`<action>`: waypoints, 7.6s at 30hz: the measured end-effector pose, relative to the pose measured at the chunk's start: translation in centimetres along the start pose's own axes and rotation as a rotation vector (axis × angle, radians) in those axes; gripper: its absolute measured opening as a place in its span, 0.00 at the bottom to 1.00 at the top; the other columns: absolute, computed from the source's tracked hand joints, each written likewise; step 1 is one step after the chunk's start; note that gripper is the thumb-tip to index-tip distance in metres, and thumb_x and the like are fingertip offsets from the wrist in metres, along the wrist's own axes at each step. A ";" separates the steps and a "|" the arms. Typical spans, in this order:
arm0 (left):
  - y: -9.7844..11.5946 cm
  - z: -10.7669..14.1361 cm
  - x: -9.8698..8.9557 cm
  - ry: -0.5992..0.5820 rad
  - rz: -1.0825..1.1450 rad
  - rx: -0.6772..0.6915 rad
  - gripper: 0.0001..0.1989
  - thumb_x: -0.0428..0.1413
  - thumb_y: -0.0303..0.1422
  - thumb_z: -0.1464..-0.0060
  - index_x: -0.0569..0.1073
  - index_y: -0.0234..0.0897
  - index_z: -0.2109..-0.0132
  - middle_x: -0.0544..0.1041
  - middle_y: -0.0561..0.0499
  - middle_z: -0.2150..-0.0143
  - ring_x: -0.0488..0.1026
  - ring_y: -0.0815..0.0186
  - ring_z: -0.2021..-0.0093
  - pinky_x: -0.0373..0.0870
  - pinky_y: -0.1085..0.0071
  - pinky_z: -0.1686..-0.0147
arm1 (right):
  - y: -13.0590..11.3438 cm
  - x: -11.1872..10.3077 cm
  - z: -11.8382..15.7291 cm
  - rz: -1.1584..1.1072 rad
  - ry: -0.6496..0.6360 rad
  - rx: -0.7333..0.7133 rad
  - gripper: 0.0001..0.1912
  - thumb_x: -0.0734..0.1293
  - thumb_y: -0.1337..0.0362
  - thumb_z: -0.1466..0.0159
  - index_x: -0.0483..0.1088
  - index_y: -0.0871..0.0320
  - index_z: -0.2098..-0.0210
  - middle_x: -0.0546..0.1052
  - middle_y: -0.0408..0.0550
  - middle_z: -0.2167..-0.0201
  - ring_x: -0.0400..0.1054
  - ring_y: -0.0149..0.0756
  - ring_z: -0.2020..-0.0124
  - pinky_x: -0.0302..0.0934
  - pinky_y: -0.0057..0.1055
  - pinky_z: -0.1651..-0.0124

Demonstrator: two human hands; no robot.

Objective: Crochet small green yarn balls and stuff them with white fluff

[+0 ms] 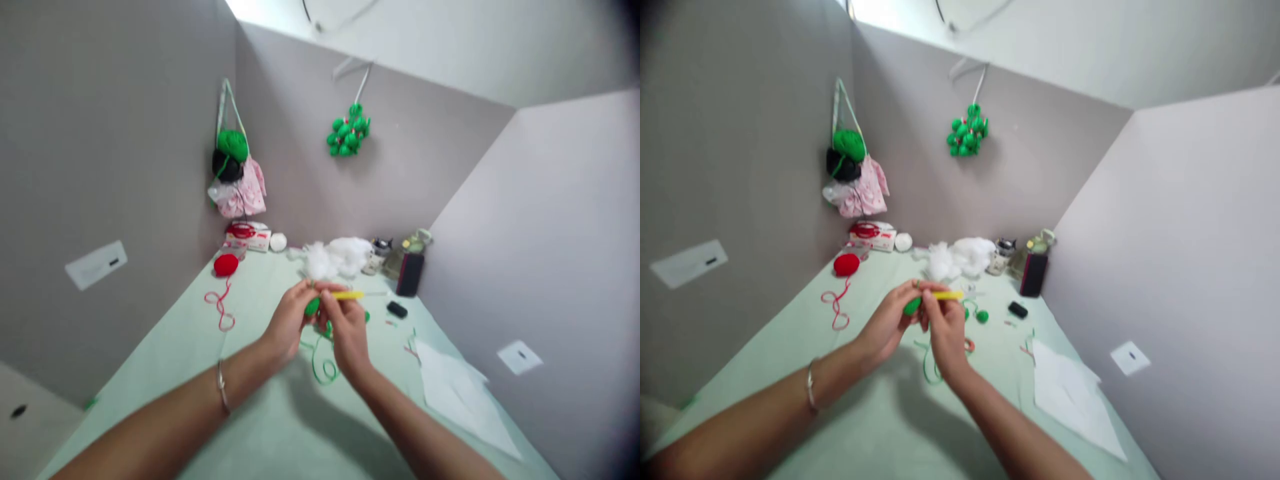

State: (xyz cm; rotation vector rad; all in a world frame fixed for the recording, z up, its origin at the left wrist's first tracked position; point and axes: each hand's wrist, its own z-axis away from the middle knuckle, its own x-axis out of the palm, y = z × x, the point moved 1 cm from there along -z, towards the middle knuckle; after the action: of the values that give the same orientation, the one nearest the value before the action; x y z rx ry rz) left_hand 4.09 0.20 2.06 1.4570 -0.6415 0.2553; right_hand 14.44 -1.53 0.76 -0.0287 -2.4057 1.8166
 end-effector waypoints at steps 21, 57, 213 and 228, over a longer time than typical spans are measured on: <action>5.0 5.9 -2.0 -0.335 -0.137 0.110 0.19 0.69 0.34 0.48 0.77 0.38 0.50 0.78 0.51 0.64 0.74 0.65 0.64 0.69 0.65 0.55 | -3.4 0.5 3.7 -0.096 -0.046 -0.244 0.11 0.67 0.57 0.30 0.81 0.52 0.56 0.80 0.47 0.62 0.68 0.32 0.71 0.66 0.34 0.66; 0.5 5.4 -0.4 -0.311 -0.154 0.055 0.35 0.65 0.37 0.44 0.65 0.41 0.32 0.71 0.53 0.64 0.66 0.70 0.69 0.65 0.72 0.67 | -0.6 -2.4 5.1 -0.167 0.095 -0.239 0.07 0.71 0.58 0.34 0.82 0.51 0.61 0.76 0.47 0.61 0.69 0.38 0.60 0.67 0.38 0.55; -0.1 8.6 -1.5 -0.149 0.081 -0.199 0.20 0.67 0.36 0.45 0.82 0.38 0.46 0.70 0.54 0.67 0.58 0.75 0.72 0.64 0.74 0.64 | -2.6 -3.1 8.0 0.180 0.069 -0.526 0.12 0.63 0.70 0.28 0.78 0.52 0.60 0.77 0.45 0.69 0.71 0.35 0.66 0.68 0.38 0.56; 0.4 9.0 -2.2 -0.278 -0.213 -0.063 0.24 0.68 0.33 0.47 0.79 0.46 0.43 0.72 0.53 0.61 0.70 0.64 0.57 0.66 0.67 0.51 | -2.9 -3.2 7.0 -0.174 -0.071 -0.234 0.11 0.66 0.60 0.30 0.75 0.57 0.67 0.77 0.46 0.70 0.68 0.31 0.73 0.66 0.31 0.68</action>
State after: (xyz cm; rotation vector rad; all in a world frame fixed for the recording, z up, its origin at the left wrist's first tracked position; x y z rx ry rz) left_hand -0.14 -7.96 1.06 1.4994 -0.7038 -0.1344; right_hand 17.02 -9.29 1.41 0.2188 -2.5658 1.4801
